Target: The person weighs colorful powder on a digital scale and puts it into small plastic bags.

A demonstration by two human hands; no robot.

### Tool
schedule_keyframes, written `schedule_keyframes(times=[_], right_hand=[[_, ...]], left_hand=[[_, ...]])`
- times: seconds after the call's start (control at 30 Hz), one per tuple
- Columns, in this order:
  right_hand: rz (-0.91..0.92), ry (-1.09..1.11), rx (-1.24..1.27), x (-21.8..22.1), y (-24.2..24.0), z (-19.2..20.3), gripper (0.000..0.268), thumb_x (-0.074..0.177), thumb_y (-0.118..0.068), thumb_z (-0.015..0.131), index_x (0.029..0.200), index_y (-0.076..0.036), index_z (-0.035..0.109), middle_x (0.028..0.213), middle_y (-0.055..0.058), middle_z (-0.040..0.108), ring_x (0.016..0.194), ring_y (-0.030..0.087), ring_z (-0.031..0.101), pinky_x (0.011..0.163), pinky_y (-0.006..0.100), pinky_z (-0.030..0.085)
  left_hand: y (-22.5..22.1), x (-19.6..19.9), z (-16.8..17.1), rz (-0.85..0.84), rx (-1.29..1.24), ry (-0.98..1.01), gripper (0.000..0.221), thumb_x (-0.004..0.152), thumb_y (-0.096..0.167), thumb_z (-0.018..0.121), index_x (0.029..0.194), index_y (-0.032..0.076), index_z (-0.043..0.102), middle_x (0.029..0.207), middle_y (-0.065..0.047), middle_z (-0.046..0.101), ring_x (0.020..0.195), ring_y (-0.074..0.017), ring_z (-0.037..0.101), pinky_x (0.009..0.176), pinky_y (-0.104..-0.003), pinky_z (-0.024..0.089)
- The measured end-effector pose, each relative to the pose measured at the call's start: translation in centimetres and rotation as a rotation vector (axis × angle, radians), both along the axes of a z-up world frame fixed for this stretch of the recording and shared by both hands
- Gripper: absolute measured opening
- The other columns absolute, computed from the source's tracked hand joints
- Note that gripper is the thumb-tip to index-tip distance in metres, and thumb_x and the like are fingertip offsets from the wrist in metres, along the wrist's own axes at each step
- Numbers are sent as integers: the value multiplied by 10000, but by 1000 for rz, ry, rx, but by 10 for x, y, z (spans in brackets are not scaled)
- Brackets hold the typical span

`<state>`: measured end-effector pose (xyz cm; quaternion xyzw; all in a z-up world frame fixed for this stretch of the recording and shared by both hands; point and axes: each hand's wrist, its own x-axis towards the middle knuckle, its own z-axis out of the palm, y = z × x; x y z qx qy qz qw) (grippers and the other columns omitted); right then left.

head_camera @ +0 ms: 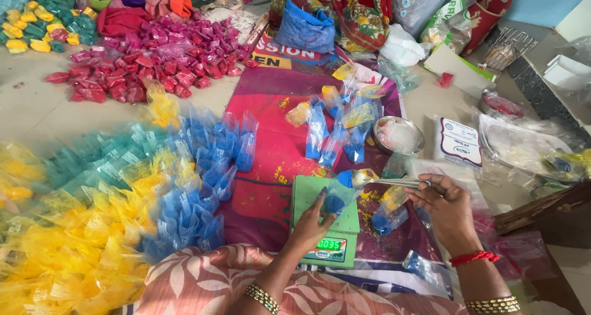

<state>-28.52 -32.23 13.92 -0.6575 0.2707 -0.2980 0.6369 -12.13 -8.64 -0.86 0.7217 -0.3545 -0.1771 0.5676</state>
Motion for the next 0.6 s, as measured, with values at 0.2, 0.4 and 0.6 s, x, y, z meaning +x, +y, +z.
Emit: schedule_keyframes(times=[0.2,0.4,0.6], right_hand=[[24,4,-288,8,26,14,174,1022,-21,560,1161,45,640,1041,150,731,957,225,753,878,309,625],[-142,396,-757,7,82,21,169,1028,-89,647,1142,-28,757,965,101,827,636,229,697,551,353,510],[-92,94,-440,4,67,-4,200,1013,17,553,1174,46,668,1025,170,766,971,192,766,844,285,614]], left_hand=[[2,-1,6,-4,-20,-22,809,933,247,683,1597,49,267,1308,-259,631,962,-294,731,915,-435,533],[3,1,-3,-4,-60,-38,806,864,56,572,1608,71,263,1339,-305,598,1021,-363,721,935,-467,523],[8,4,-1,46,85,19,757,900,71,535,1610,177,294,1225,-287,661,1064,-410,693,939,-481,507]])
